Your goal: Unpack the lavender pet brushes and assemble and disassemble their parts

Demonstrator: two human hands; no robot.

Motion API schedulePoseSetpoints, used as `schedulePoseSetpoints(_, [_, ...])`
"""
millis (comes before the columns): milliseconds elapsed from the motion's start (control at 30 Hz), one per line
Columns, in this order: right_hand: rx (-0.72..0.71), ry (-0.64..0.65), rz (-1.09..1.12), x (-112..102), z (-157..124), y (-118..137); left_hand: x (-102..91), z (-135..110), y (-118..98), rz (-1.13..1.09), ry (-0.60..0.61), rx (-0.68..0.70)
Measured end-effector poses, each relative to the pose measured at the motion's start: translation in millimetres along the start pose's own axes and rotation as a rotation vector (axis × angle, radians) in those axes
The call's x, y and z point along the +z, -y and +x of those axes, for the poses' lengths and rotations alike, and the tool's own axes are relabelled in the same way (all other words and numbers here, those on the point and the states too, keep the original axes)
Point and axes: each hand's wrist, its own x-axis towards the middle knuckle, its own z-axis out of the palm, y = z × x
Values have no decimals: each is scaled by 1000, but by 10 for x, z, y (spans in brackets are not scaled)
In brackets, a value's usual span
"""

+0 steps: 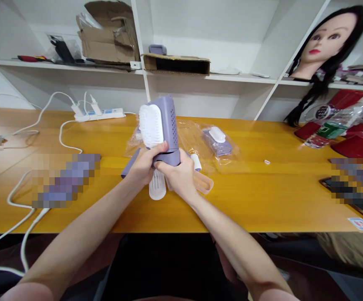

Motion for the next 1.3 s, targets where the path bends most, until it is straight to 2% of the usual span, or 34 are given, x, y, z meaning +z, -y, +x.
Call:
schedulePoseSetpoints(100, [-38, -27, -56, -2, 26, -39, -1, 23, -4, 38, 2, 17])
schedulePoseSetpoints(233, [-107, -111, -231, -19, 104, -55, 84, 37, -12, 40, -95, 230])
schedulePoseSetpoints(300, [-141, -171, -384, -41, 139, -45, 162, 40, -7, 51, -106, 276])
schedulePoseSetpoints(433, [-202, -230, -648, -87, 158, -38, 267, 65, 18, 105, -73, 248])
schedulePoseSetpoints(600, [-221, -218, -842, -90, 128, -104, 180, 136, 47, 25, -57, 111])
schedulePoseSetpoints(700, [-242, -180, -876, -83, 124, -121, 148, 151, 53, 11, -59, 125])
schedulePoseSetpoints(933, [-251, -159, -838, -77, 129, -26, 203, 150, 59, 47, -103, 343])
schedulePoseSetpoints(1100, [-318, -161, -898, -68, 157, -42, 142, 241, 105, -44, -79, 208])
schedulePoseSetpoints(1300, [-396, -143, -985, -78, 218, -87, 126, 294, 141, -121, -96, 191])
